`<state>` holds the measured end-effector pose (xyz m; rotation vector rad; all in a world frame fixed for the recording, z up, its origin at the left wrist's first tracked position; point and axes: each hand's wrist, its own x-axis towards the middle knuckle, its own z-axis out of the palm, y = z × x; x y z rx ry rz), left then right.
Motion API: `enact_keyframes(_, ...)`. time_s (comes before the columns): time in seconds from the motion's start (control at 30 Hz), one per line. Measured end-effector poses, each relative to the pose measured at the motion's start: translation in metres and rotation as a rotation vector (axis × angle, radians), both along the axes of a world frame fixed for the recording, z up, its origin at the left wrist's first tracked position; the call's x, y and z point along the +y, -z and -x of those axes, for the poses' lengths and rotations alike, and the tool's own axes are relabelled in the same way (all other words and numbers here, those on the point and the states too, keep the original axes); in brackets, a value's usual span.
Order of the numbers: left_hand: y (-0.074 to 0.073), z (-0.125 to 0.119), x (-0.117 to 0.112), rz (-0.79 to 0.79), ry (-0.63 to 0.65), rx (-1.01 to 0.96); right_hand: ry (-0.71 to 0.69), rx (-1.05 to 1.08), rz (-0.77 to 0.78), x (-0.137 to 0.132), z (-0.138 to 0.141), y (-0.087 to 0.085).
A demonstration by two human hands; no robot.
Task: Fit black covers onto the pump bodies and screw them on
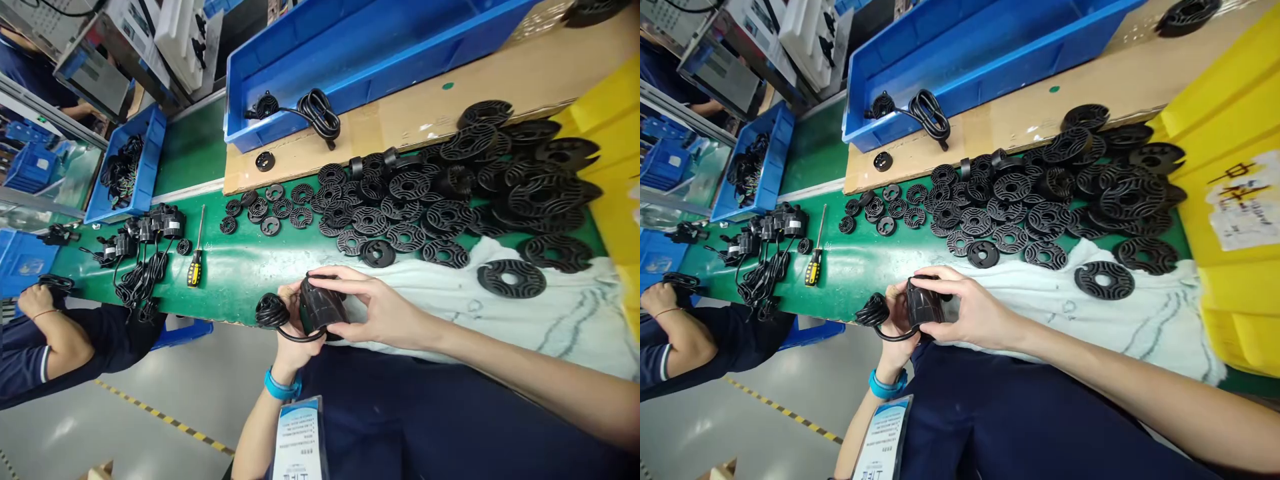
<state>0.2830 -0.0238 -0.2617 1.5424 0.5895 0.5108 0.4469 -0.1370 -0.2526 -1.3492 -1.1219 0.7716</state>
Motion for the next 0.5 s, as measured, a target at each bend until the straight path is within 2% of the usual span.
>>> enact_keyframes(0.23,0.002,-0.012,0.003,0.136,-0.052,-0.063,0.063,0.115,0.000,0.013,0.001,0.011)
enact_keyframes(0.3,0.002,-0.014,0.003,0.187,-0.112,-0.067,0.066,0.141,0.008,0.017,0.000,0.011)
enact_keyframes(0.43,-0.005,-0.022,0.001,0.345,-0.292,-0.040,0.046,0.039,-0.048,0.021,-0.001,0.012)
enact_keyframes(0.5,-0.010,-0.027,-0.002,0.401,-0.262,-0.008,0.072,-0.033,-0.060,0.023,-0.001,0.014)
